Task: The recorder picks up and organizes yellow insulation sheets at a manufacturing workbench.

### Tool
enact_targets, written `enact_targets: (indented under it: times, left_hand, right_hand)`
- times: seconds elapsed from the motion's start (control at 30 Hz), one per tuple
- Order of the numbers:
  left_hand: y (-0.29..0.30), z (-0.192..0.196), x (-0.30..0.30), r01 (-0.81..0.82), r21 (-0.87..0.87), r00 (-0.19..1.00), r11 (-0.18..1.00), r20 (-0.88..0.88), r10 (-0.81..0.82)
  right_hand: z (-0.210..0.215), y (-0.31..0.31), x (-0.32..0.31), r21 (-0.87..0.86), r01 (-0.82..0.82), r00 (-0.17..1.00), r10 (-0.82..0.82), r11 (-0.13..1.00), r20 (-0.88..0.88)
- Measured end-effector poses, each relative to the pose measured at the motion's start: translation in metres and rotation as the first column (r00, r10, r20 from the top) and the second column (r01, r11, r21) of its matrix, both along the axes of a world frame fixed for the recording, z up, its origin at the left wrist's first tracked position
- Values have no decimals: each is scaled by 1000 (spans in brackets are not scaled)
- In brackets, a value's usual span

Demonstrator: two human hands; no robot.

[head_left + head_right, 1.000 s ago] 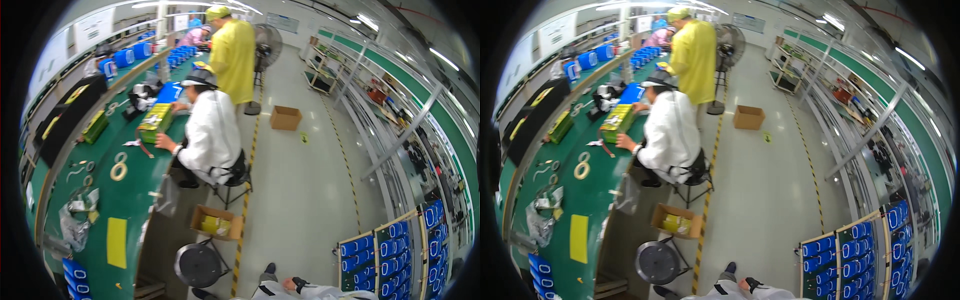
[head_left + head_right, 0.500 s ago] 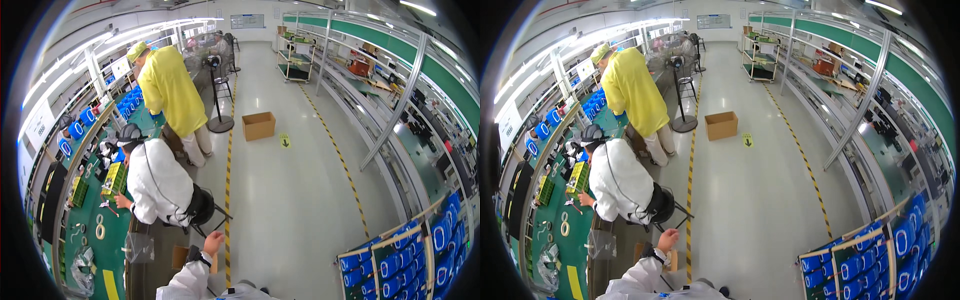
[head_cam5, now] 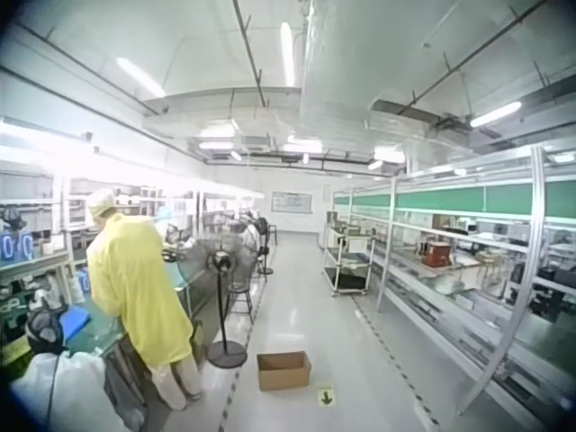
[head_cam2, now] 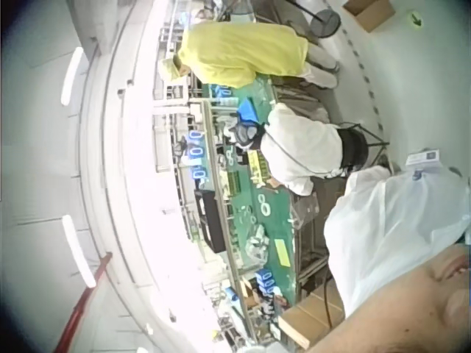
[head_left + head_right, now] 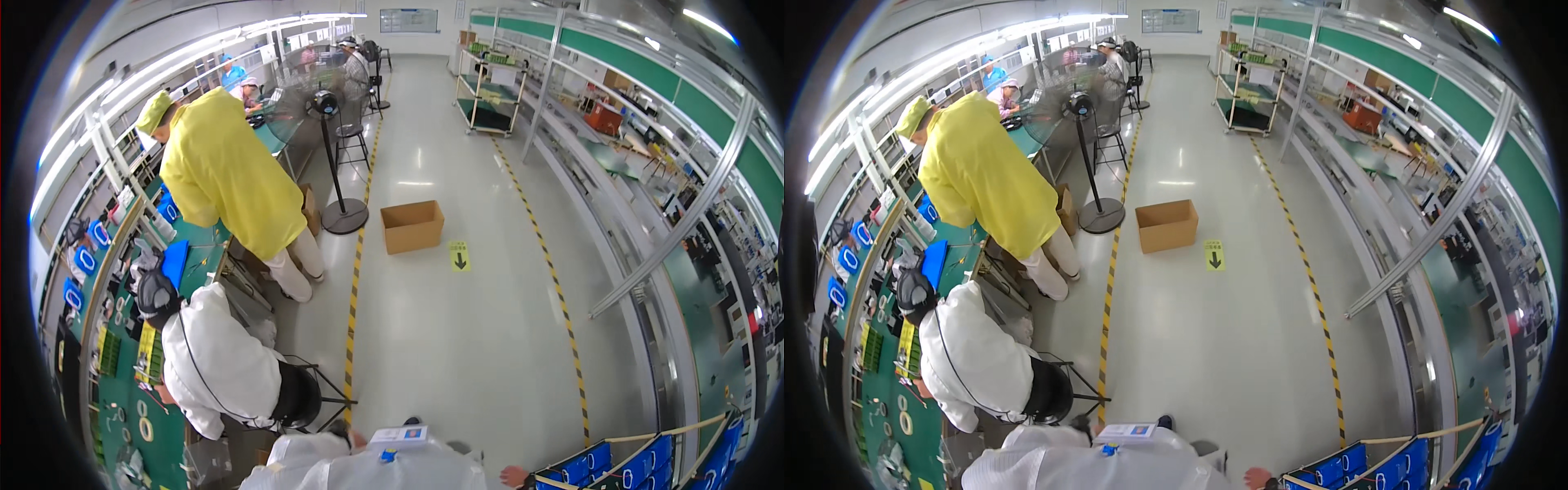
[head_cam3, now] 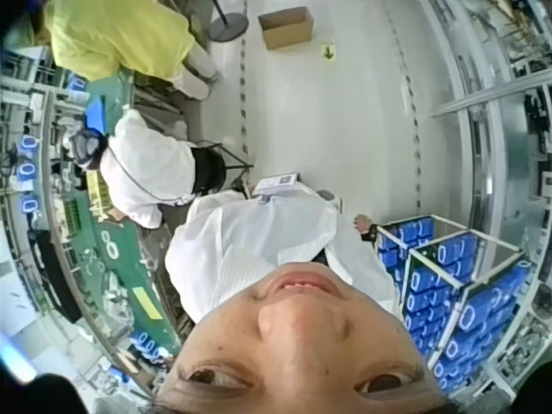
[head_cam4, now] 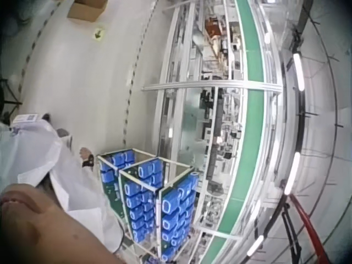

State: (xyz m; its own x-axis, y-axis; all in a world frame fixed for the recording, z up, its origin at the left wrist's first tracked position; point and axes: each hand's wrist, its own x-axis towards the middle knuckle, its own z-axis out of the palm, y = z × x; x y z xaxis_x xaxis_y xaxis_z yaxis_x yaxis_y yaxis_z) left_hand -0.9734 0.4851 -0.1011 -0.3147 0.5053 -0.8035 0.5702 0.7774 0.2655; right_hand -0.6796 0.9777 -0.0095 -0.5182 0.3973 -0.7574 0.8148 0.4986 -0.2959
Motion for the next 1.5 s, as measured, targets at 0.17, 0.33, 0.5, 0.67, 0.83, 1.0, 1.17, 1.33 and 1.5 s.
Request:
enact_targets:
  times: [0.17,0.33,0.5,0.67,0.83,1.0,1.17,1.33,1.5]
  left_hand:
    - [108,37,-223,221,203,919,954,-370,-134]
    - [224,124,-366,-779,442,525,446,68,849]
    - [258,108,-431,-805,278,554,525,35,832]
    - [253,47,-476,-749,474,586,464,146,797]
    - [275,-20,-524,-531,-80,820,844,-298,488]
    - [371,1,-669,-148,-192,989,970,0,151]
    - [498,28,-865,-143,111,958,983,-233,166]
    - [640,85,-1087,-444,454,849,772,-61,524]
    - [738,109,-1228,-801,450,493,396,120,862]
  right_hand:
    - [-5,58,-109,3,-42,999,42,999,32]
    - [-33,130,-242,13,-212,973,210,977,92]
    - [-21,237,-397,34,-374,925,370,927,88]
    - [-23,393,-549,329,-812,539,836,482,106]
    - [-6,497,-751,-493,493,659,-678,717,-327]
    - [-32,548,-812,-10,-289,829,245,957,-503]
    - [-37,523,-892,13,-321,945,319,947,65]
    - [-23,560,-993,47,-233,971,229,971,68]
    - [-24,641,-1119,71,-354,934,347,933,88]
